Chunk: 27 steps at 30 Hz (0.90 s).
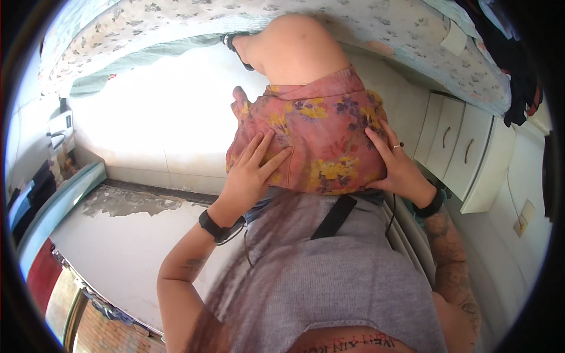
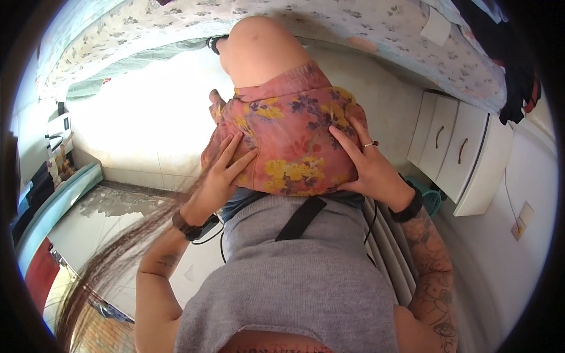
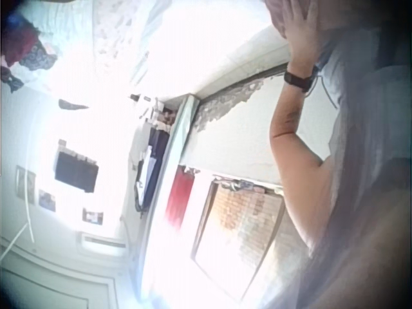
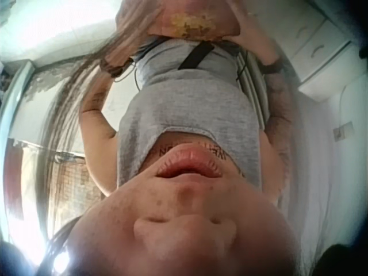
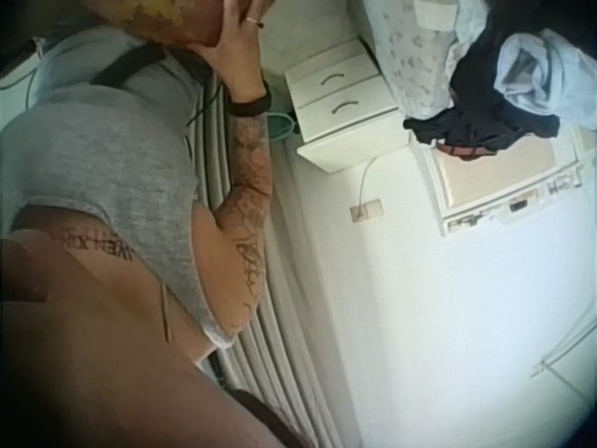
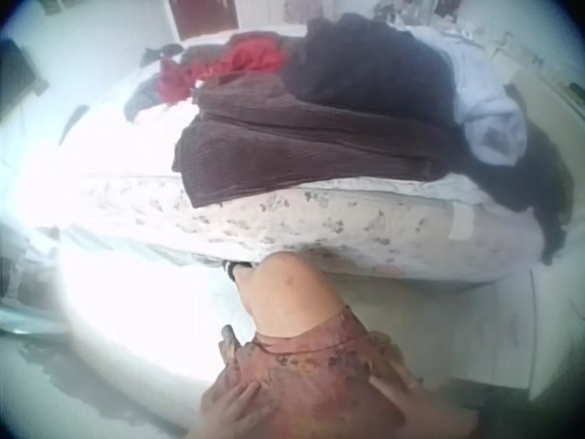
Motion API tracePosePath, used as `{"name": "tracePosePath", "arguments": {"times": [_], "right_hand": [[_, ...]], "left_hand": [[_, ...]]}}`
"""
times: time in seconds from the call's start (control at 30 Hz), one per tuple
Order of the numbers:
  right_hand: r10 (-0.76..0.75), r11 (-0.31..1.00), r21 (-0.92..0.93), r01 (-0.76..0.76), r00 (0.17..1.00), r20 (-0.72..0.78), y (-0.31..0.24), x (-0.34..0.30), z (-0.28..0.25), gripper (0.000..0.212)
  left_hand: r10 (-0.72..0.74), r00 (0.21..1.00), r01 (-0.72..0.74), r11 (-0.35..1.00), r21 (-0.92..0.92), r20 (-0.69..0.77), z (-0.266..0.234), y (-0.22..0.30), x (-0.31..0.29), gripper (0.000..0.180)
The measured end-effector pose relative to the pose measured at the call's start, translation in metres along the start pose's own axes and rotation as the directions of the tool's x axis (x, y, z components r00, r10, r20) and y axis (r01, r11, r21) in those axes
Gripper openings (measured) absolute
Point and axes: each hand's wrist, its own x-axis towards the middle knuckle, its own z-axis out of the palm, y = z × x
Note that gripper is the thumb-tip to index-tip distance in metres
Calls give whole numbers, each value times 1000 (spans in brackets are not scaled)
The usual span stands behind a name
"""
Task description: The person folds grey sweatpants, a floral skirt, and a red shirt on a bed.
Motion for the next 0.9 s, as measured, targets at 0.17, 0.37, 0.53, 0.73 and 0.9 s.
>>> {"name": "tracePosePath", "arguments": {"times": [0.17, 0.37, 0.53, 0.73, 0.9], "right_hand": [[1, 996, -91, -5, 999, -49, 3, -1, -2, 72], [39, 999, -4, -41, 979, -202, 6, -3, -3, 26], [82, 987, 152, -56, 981, -173, 8, -10, -18, 31], [49, 998, 43, -43, 986, -158, -2, -5, 7, 74], [-42, 994, -105, 7, 944, -328, 4, 3, 19, 54]], "left_hand": [[115, 965, -121, 993, -13, -235, -3, -14, 11, 41], [-91, 992, 112, 956, -273, 91, -36, -15, 13, 32], [-71, 984, 143, 867, -477, 166, -48, -7, 19, 41], [105, 989, -122, 977, -173, -103, -11, 4, 10, 66], [27, 986, -38, 997, -66, -163, 19, 6, 11, 67]]}}
